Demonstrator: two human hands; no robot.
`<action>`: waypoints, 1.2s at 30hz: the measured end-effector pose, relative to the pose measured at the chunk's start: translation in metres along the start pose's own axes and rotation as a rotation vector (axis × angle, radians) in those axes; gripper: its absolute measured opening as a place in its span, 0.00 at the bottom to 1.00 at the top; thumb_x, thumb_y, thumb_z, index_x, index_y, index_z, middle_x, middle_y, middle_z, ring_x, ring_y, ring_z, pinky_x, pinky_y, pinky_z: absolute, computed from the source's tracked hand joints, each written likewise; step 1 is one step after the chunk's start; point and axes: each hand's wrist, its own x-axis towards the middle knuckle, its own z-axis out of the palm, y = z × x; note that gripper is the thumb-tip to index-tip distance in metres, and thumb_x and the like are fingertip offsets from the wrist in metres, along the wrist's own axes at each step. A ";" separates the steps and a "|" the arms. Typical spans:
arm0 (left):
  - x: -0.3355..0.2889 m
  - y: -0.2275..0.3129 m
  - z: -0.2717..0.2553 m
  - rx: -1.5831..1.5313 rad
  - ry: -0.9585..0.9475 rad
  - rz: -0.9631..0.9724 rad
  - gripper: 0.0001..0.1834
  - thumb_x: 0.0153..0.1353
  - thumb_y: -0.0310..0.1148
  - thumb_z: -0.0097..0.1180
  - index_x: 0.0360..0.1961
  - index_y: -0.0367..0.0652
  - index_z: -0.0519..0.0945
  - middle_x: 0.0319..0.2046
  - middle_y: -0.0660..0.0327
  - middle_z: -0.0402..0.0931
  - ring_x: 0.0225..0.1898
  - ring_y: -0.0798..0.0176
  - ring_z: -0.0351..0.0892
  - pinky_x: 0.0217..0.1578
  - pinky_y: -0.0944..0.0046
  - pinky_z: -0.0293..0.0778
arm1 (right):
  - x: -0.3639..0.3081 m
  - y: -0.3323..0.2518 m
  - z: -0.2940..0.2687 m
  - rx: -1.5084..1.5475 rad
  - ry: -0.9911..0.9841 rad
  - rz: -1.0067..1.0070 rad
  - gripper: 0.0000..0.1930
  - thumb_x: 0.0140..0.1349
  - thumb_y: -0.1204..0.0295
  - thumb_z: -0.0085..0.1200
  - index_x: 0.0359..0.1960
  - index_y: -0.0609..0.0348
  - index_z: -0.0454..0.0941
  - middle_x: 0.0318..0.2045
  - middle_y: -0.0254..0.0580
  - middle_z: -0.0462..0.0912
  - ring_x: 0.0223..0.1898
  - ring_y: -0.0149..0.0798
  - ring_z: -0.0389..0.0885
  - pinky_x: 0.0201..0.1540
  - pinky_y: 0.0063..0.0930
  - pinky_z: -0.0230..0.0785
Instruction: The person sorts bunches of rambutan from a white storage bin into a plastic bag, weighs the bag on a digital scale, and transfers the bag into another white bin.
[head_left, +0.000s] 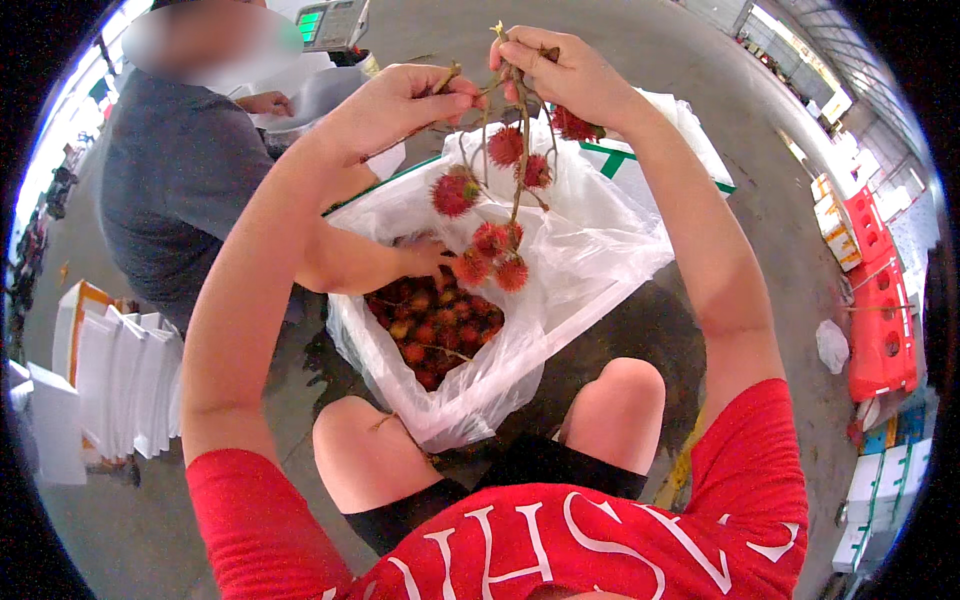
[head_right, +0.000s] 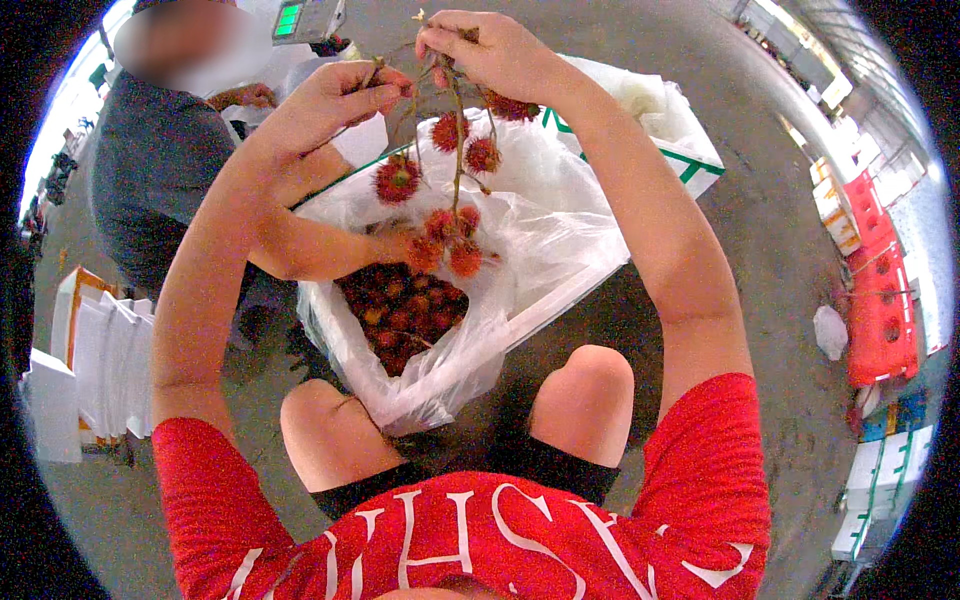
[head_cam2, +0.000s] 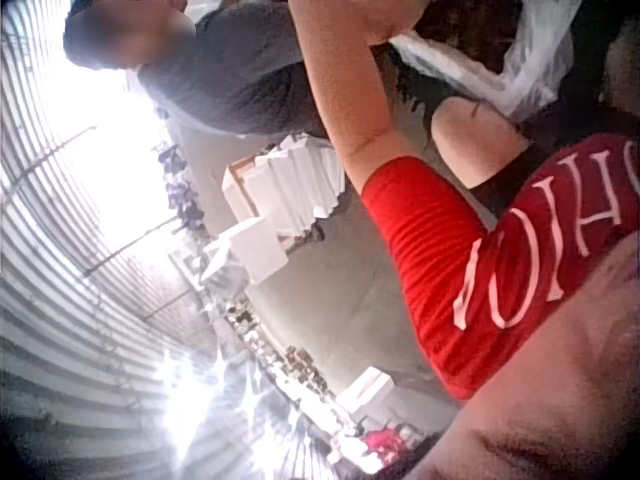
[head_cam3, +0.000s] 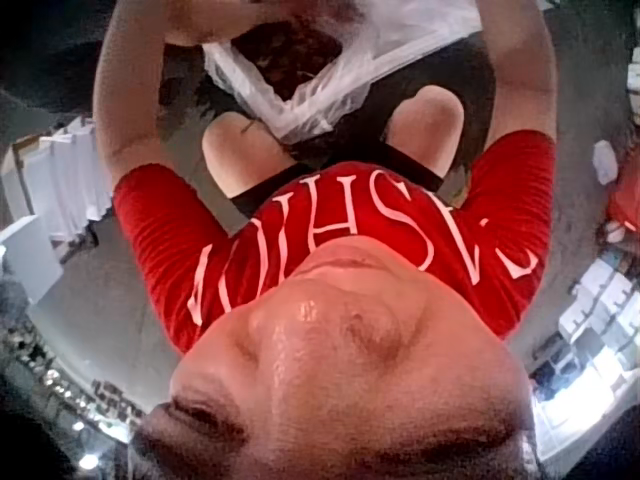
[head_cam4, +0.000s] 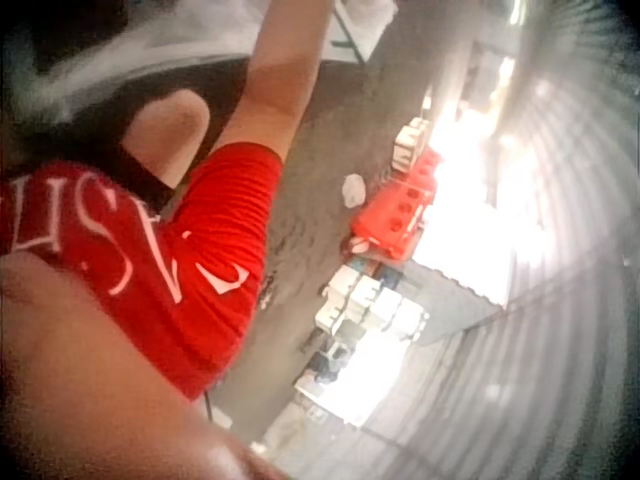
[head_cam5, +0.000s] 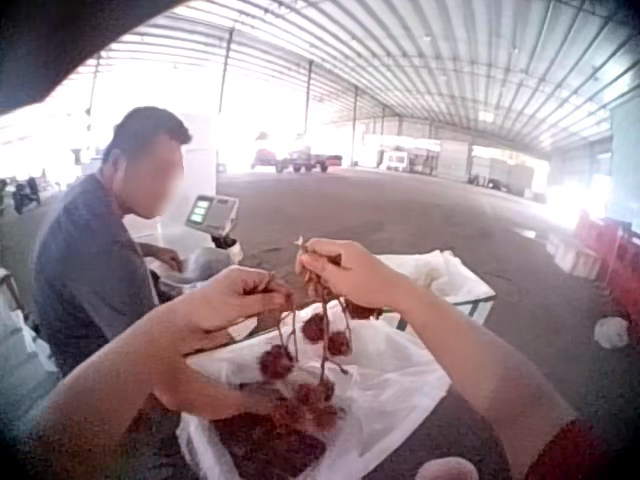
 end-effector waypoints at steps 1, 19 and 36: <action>0.002 -0.005 -0.005 0.005 0.000 -0.004 0.15 0.65 0.37 0.54 0.43 0.34 0.79 0.30 0.67 0.76 0.30 0.73 0.71 0.33 0.71 0.70 | -0.001 -0.001 -0.001 0.023 -0.022 0.025 0.15 0.72 0.60 0.42 0.37 0.58 0.74 0.24 0.31 0.74 0.28 0.24 0.72 0.34 0.19 0.66; 0.049 0.064 -0.033 1.093 0.132 0.326 0.09 0.55 0.34 0.57 0.35 0.41 0.78 0.31 0.51 0.80 0.36 0.49 0.80 0.37 0.54 0.73 | 0.007 -0.030 -0.017 -0.340 -0.137 -0.069 0.14 0.68 0.61 0.46 0.49 0.52 0.75 0.20 0.42 0.77 0.21 0.38 0.75 0.29 0.32 0.67; -0.146 0.127 -0.040 0.233 -0.202 -0.469 0.05 0.54 0.31 0.57 0.27 0.41 0.79 0.22 0.61 0.76 0.23 0.69 0.76 0.24 0.66 0.69 | -0.137 -0.028 -0.021 -0.624 -0.371 -0.236 0.08 0.53 0.68 0.58 0.35 0.50 0.78 0.23 0.39 0.78 0.23 0.41 0.78 0.27 0.34 0.70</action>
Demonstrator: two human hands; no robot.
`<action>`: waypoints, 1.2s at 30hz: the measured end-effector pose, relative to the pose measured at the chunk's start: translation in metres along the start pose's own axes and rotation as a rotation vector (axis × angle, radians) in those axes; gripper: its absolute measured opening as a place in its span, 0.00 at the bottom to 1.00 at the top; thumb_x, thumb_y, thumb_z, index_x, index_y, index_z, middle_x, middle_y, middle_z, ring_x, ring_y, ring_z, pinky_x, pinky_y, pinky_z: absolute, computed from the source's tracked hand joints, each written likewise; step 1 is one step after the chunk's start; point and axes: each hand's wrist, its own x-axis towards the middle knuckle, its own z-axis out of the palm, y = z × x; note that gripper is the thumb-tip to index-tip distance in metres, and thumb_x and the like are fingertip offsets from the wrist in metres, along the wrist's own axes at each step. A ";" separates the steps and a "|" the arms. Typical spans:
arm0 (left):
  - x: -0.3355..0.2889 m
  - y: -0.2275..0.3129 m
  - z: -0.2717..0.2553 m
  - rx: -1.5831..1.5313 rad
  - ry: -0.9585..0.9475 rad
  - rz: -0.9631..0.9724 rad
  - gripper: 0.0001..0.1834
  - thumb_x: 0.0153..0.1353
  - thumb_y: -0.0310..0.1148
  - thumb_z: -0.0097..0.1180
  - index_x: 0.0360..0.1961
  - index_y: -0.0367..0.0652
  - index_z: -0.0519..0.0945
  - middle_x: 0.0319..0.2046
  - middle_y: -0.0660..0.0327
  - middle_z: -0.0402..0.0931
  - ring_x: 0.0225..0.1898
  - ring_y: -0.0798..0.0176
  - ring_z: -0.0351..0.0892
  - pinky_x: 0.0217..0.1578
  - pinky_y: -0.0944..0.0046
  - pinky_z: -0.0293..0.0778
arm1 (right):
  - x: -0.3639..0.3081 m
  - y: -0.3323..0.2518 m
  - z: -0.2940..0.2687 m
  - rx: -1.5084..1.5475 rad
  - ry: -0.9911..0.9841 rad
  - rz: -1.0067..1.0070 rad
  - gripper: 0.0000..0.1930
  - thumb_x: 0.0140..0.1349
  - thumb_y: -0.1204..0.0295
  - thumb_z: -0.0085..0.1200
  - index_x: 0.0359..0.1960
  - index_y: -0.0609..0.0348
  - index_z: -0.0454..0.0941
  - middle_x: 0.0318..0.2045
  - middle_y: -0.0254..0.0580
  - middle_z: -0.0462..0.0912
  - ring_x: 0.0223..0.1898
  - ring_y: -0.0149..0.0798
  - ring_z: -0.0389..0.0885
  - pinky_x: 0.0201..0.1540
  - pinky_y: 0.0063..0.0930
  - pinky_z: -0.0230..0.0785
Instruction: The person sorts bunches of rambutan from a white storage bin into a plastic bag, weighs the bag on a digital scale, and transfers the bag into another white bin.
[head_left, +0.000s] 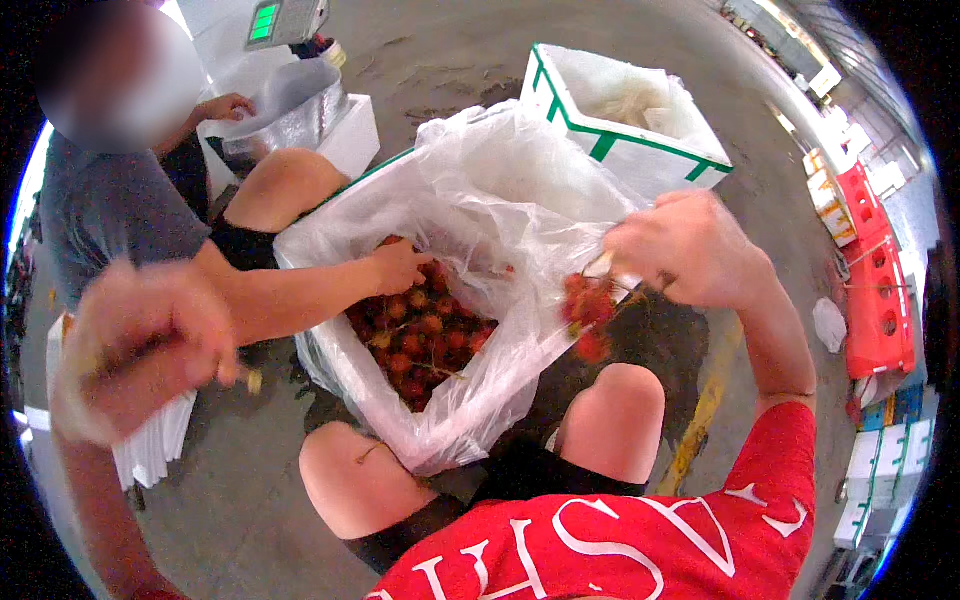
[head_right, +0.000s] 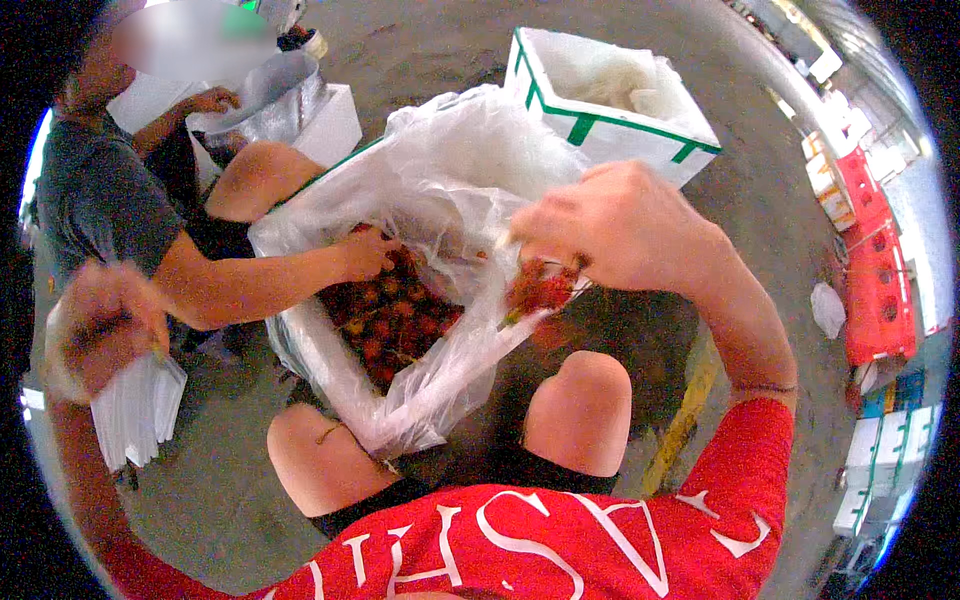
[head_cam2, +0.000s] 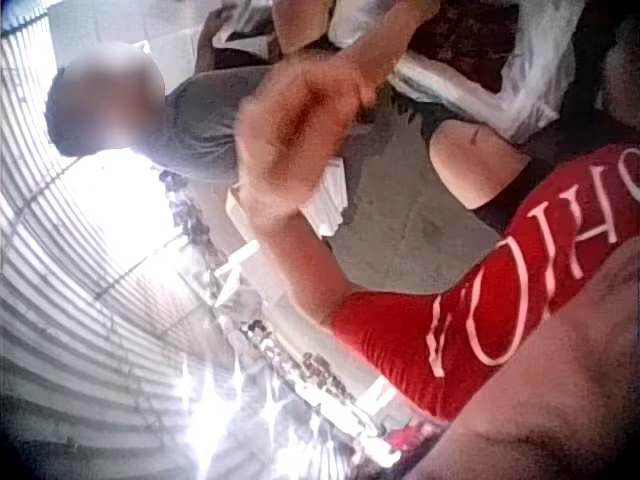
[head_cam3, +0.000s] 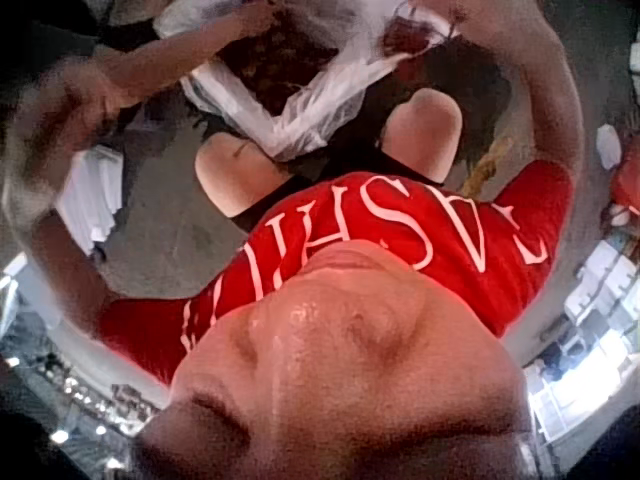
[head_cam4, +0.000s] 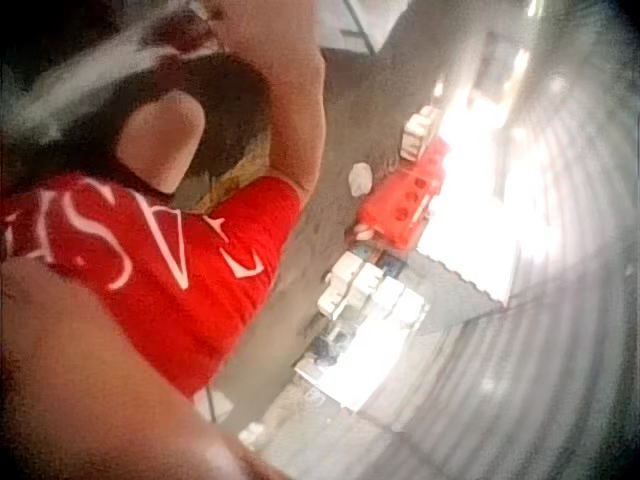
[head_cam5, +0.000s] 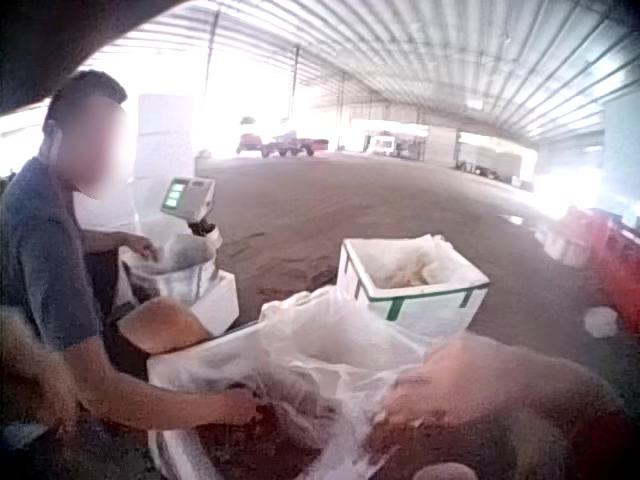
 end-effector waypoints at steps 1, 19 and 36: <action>-0.002 -0.034 0.007 -0.104 -0.071 -0.096 0.06 0.54 0.33 0.58 0.28 0.41 0.79 0.24 0.59 0.77 0.26 0.68 0.78 0.26 0.67 0.72 | -0.009 0.008 0.004 0.053 0.080 0.162 0.05 0.54 0.71 0.57 0.32 0.55 0.79 0.19 0.38 0.75 0.20 0.38 0.75 0.25 0.32 0.67; -0.031 -0.196 0.164 0.185 0.385 -0.385 0.12 0.56 0.29 0.58 0.42 0.43 0.80 0.41 0.54 0.80 0.45 0.51 0.79 0.44 0.58 0.74 | 0.161 0.183 -0.052 0.831 0.416 0.473 0.20 0.72 0.57 0.39 0.39 0.60 0.78 0.25 0.34 0.79 0.18 0.22 0.67 0.23 0.17 0.62; 0.127 -0.234 0.190 0.412 0.013 -0.158 0.15 0.57 0.48 0.55 0.30 0.47 0.80 0.26 0.56 0.81 0.31 0.50 0.81 0.33 0.51 0.75 | 0.311 0.243 -0.081 0.840 0.509 0.473 0.20 0.71 0.55 0.38 0.40 0.55 0.79 0.30 0.34 0.80 0.23 0.24 0.71 0.23 0.18 0.65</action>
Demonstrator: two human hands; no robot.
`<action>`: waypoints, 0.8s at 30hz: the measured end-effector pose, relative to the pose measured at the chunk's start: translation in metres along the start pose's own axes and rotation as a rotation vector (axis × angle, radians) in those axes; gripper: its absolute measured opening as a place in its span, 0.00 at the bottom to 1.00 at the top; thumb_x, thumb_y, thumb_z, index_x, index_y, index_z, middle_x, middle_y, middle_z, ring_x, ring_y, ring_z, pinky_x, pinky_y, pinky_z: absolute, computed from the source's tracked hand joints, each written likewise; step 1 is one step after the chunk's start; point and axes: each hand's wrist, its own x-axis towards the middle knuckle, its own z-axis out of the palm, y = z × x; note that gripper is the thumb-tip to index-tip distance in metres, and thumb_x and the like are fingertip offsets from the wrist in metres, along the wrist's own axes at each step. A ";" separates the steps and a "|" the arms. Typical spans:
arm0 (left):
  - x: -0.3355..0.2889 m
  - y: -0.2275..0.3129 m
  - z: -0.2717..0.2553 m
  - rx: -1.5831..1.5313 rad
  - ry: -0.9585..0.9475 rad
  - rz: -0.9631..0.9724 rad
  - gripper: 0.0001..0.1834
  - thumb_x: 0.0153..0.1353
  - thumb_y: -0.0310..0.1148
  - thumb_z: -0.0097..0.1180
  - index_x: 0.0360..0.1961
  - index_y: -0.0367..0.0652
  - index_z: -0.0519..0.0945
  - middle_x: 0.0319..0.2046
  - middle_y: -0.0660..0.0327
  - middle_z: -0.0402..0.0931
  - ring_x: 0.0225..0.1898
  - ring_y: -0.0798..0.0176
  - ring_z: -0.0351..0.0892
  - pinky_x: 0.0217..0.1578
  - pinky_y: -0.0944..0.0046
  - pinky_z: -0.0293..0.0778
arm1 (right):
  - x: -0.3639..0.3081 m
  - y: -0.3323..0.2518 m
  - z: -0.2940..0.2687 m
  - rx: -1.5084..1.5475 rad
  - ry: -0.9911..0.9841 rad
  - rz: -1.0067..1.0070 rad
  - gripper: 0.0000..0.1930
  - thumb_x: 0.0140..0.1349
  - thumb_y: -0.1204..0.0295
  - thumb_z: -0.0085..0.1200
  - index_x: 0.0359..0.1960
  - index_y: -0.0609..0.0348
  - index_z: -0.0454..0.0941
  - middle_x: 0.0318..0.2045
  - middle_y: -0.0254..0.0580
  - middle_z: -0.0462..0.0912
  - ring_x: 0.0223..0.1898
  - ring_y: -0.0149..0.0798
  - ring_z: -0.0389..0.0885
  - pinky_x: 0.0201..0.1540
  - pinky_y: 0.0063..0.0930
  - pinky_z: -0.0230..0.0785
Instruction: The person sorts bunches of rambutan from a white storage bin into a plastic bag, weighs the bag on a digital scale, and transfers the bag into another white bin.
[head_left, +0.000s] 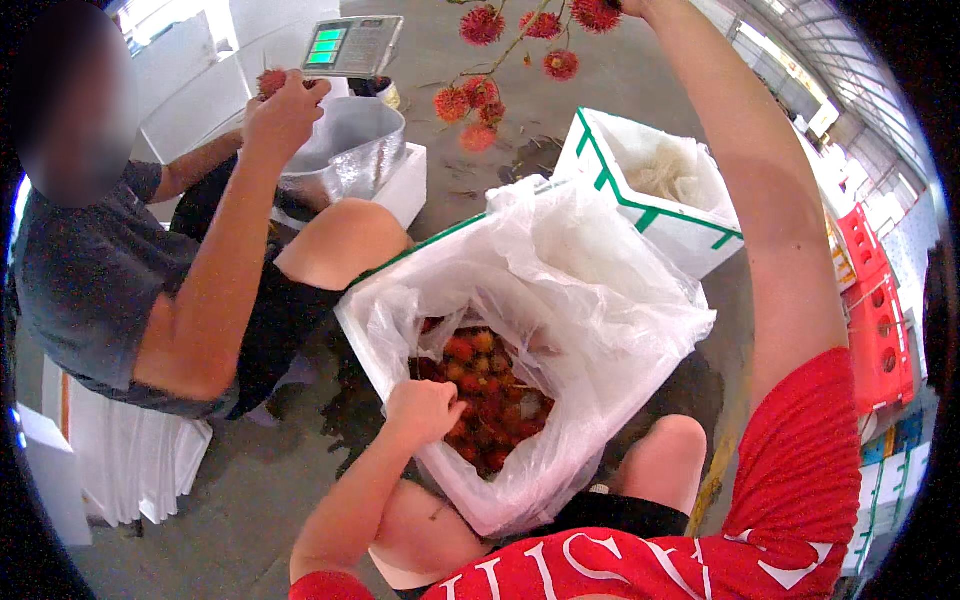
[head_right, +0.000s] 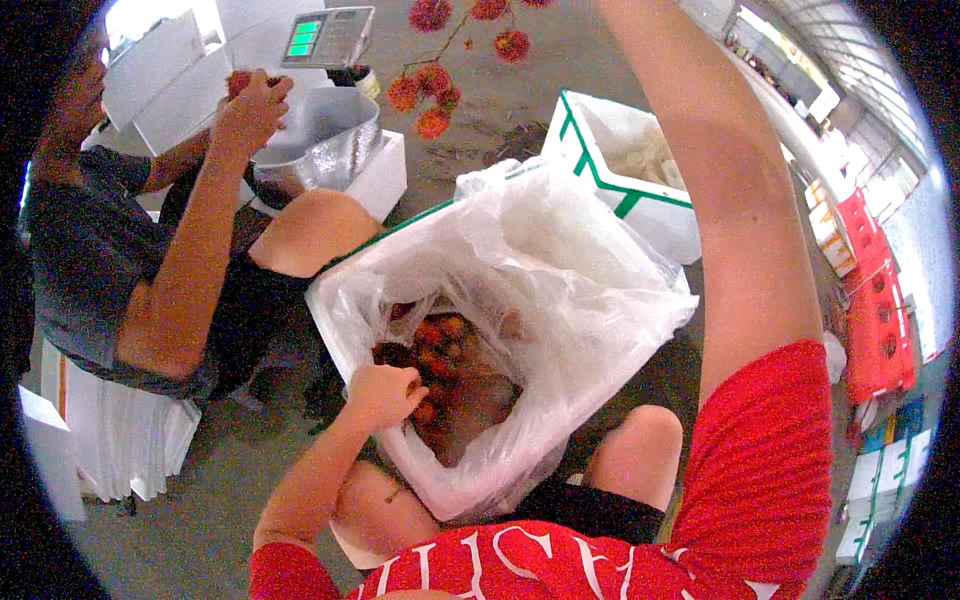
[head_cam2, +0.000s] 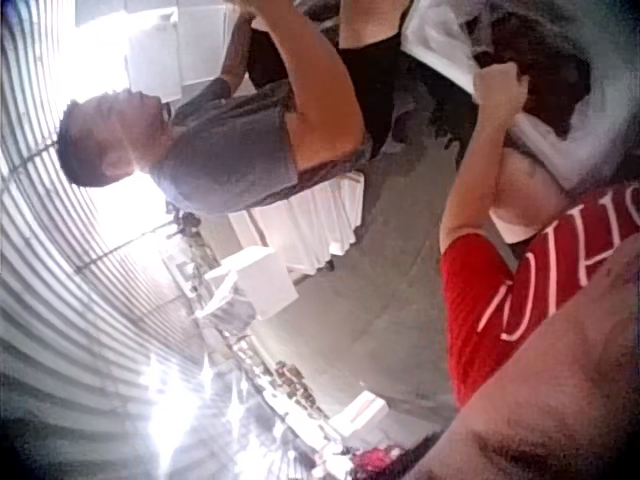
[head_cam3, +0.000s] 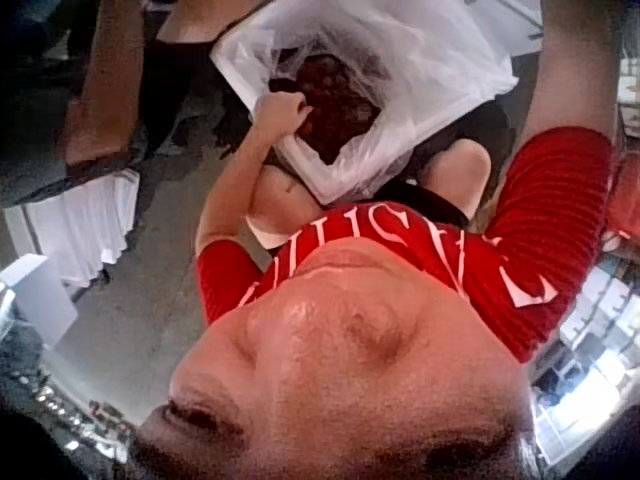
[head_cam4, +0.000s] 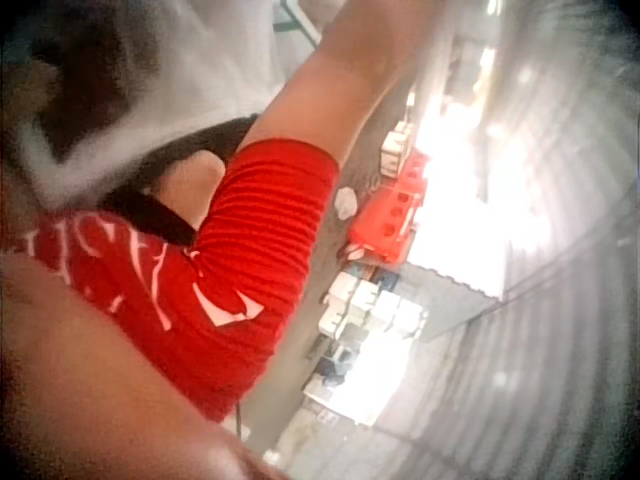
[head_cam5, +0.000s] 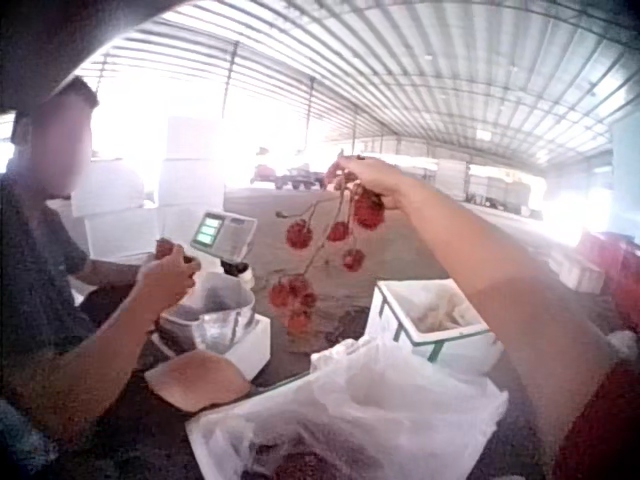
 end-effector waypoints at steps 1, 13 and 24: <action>0.001 0.003 -0.005 0.001 -0.026 0.003 0.15 0.58 0.47 0.55 0.29 0.46 0.79 0.24 0.57 0.80 0.31 0.51 0.81 0.33 0.52 0.75 | 0.010 0.003 0.002 -0.006 -0.006 -0.005 0.20 0.71 0.55 0.38 0.40 0.55 0.79 0.30 0.34 0.80 0.23 0.24 0.71 0.23 0.18 0.65; 0.001 -0.011 0.002 -0.137 0.081 0.074 0.17 0.57 0.48 0.54 0.28 0.44 0.80 0.23 0.54 0.80 0.27 0.47 0.81 0.31 0.49 0.75 | 0.132 0.058 0.153 0.327 0.067 -0.088 0.15 0.66 0.58 0.46 0.36 0.57 0.78 0.26 0.37 0.78 0.23 0.30 0.74 0.25 0.25 0.67; 0.009 -0.014 0.001 -0.245 0.198 0.215 0.19 0.60 0.48 0.51 0.25 0.42 0.75 0.20 0.53 0.78 0.24 0.46 0.80 0.28 0.48 0.75 | 0.198 0.132 0.287 0.104 0.428 -0.140 0.23 0.66 0.52 0.48 0.52 0.57 0.76 0.44 0.48 0.80 0.43 0.42 0.77 0.46 0.39 0.70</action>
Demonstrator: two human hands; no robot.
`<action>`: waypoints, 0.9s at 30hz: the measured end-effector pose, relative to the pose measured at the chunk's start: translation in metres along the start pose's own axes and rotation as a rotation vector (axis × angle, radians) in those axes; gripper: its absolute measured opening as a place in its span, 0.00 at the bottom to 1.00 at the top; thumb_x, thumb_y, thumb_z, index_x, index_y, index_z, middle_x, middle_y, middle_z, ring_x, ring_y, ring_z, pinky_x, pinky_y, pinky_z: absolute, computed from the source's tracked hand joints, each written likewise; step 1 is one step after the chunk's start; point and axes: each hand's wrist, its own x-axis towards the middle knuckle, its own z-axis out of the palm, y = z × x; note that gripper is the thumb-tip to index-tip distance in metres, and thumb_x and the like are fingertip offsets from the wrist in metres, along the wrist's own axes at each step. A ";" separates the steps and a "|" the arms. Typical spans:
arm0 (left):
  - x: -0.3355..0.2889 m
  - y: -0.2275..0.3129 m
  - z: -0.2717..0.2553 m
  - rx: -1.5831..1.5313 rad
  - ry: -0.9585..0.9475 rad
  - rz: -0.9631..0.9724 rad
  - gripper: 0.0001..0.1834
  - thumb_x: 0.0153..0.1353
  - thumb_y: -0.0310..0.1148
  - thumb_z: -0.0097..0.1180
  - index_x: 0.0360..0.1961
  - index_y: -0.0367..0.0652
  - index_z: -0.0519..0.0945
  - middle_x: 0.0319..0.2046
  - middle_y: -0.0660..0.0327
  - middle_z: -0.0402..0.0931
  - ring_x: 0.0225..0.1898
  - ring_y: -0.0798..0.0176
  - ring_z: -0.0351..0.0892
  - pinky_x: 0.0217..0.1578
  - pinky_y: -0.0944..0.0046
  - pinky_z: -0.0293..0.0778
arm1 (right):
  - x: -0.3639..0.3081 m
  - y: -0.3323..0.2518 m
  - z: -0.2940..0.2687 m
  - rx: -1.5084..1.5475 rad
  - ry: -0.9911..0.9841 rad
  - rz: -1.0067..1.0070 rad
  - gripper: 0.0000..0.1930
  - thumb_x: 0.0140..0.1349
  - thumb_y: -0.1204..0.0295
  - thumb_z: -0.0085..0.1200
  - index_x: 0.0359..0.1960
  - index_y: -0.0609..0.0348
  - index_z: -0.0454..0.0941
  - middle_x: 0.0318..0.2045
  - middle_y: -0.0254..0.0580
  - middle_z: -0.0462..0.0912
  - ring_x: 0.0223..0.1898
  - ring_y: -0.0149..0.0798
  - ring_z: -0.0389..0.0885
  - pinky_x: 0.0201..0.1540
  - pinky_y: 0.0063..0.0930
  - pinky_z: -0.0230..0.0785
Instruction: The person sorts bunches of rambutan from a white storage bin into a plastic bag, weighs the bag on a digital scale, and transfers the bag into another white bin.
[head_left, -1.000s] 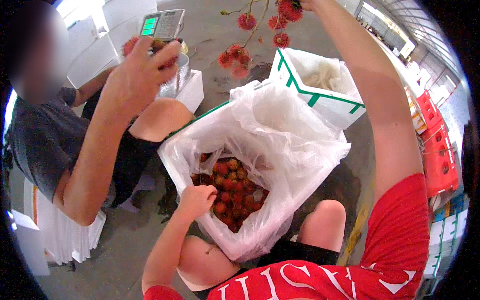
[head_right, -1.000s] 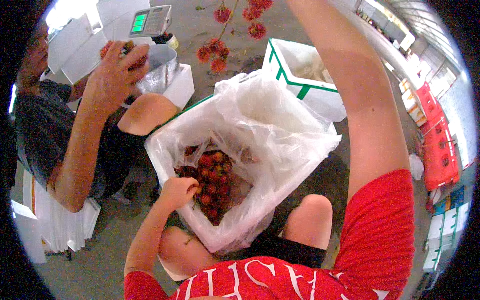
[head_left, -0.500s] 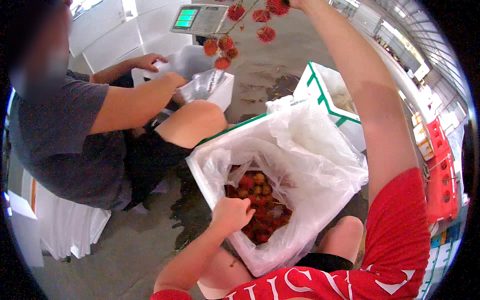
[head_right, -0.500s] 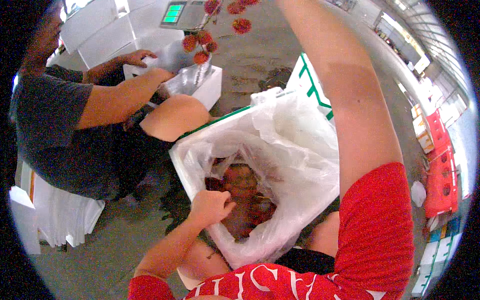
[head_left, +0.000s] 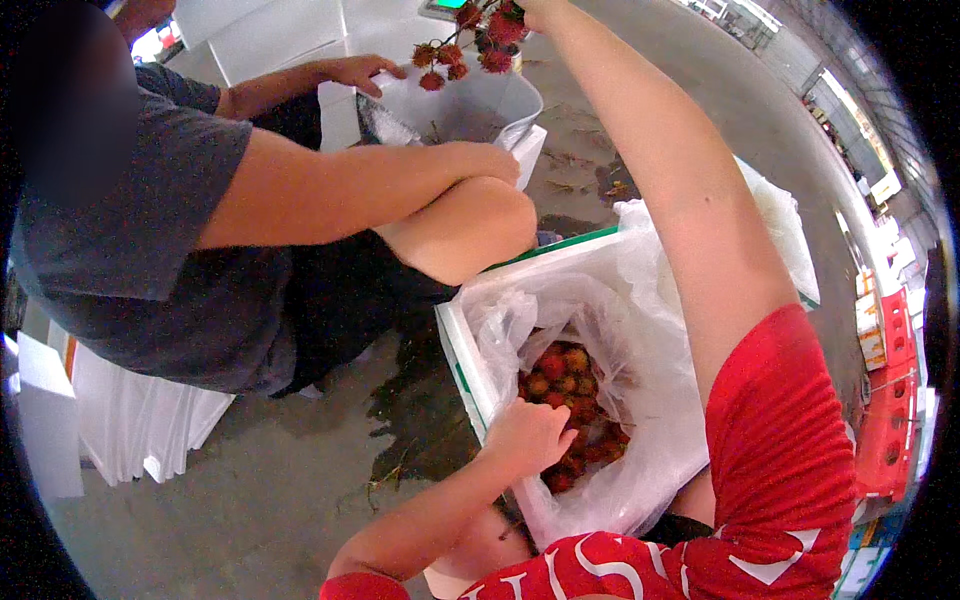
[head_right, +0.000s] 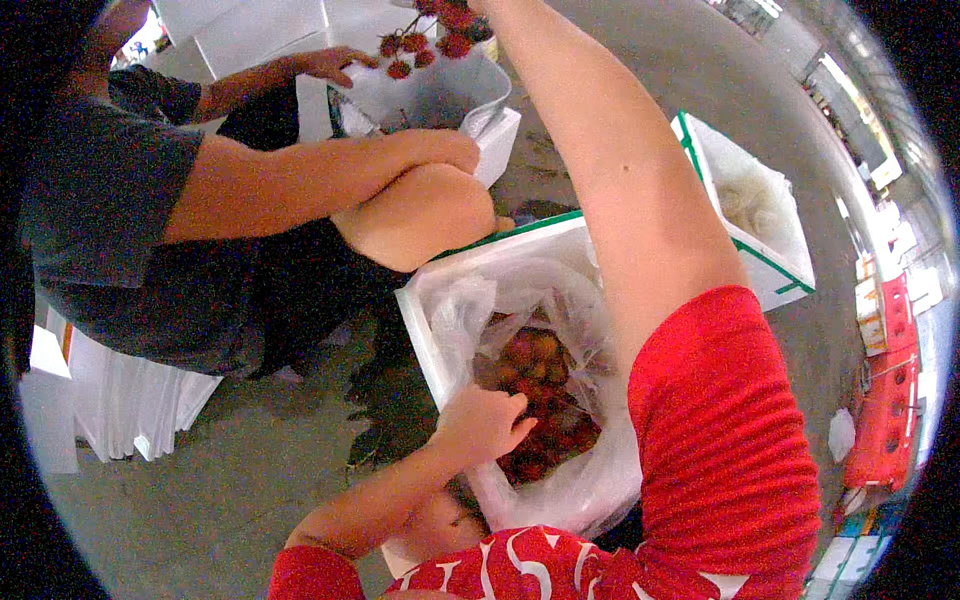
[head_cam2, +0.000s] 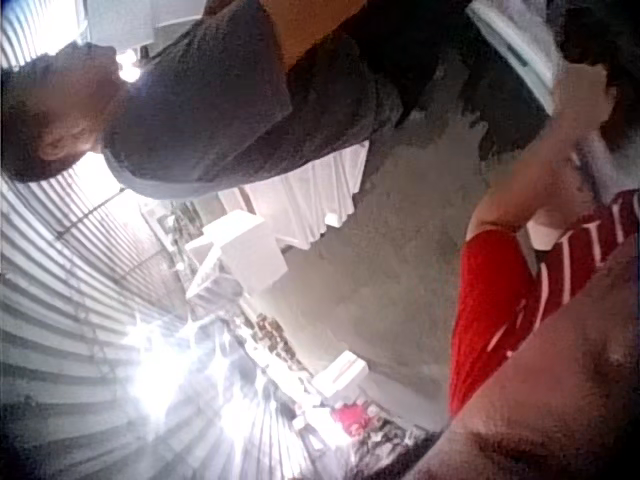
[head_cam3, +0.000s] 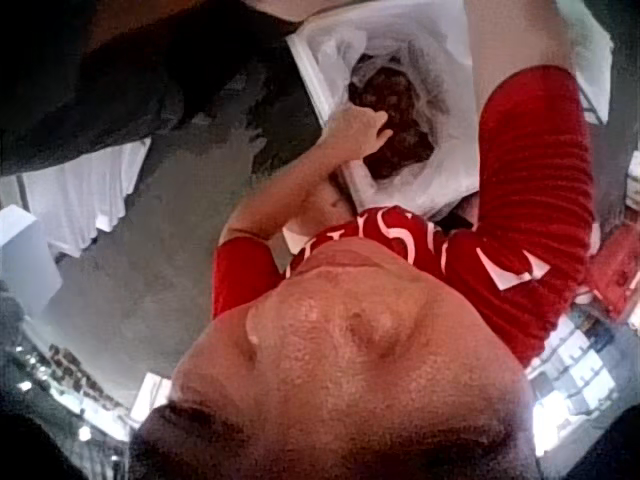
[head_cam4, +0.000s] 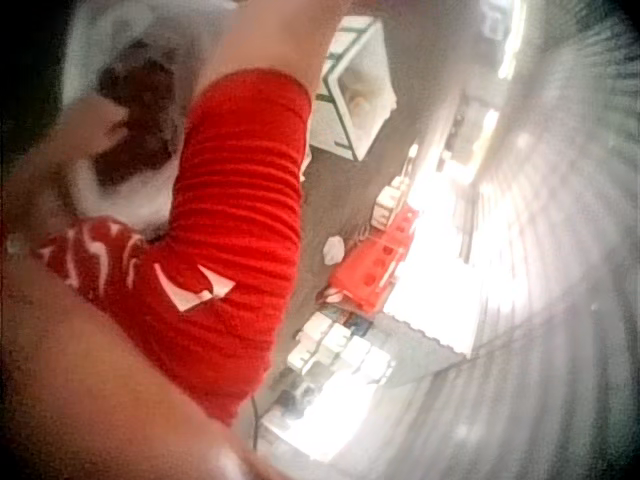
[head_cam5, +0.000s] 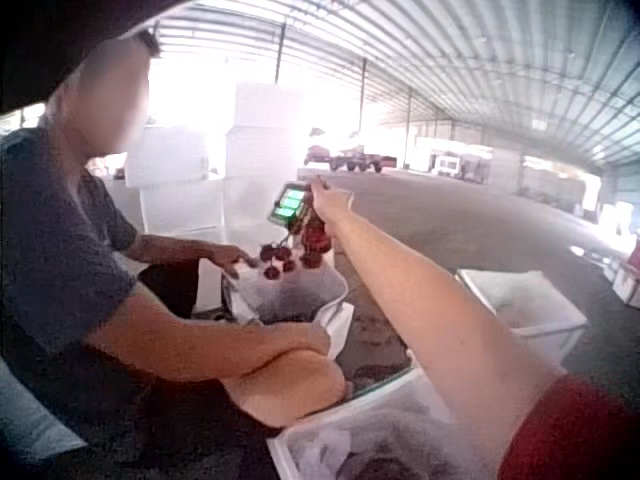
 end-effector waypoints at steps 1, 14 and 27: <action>0.003 0.000 -0.001 -0.007 -0.016 0.007 0.19 0.60 0.48 0.51 0.25 0.42 0.75 0.21 0.53 0.78 0.24 0.46 0.80 0.28 0.48 0.75 | 0.001 0.014 0.007 -0.008 -0.005 0.007 0.23 0.66 0.52 0.48 0.52 0.57 0.76 0.44 0.48 0.80 0.43 0.42 0.77 0.46 0.39 0.70; 0.008 0.004 0.001 -0.064 -0.098 -0.020 0.16 0.60 0.44 0.52 0.27 0.40 0.76 0.21 0.52 0.78 0.26 0.48 0.80 0.34 0.51 0.74 | -0.113 0.157 -0.018 -0.216 -0.309 0.654 0.21 0.64 0.54 0.52 0.49 0.58 0.76 0.40 0.42 0.81 0.43 0.36 0.76 0.47 0.33 0.68; 0.002 0.002 0.009 0.079 -0.047 -0.171 0.15 0.57 0.43 0.56 0.21 0.44 0.75 0.17 0.51 0.75 0.23 0.42 0.77 0.25 0.45 0.71 | -0.418 -0.021 -0.229 -0.444 -1.955 0.490 0.16 0.59 0.59 0.56 0.37 0.60 0.79 0.40 0.47 0.82 0.42 0.43 0.79 0.46 0.37 0.70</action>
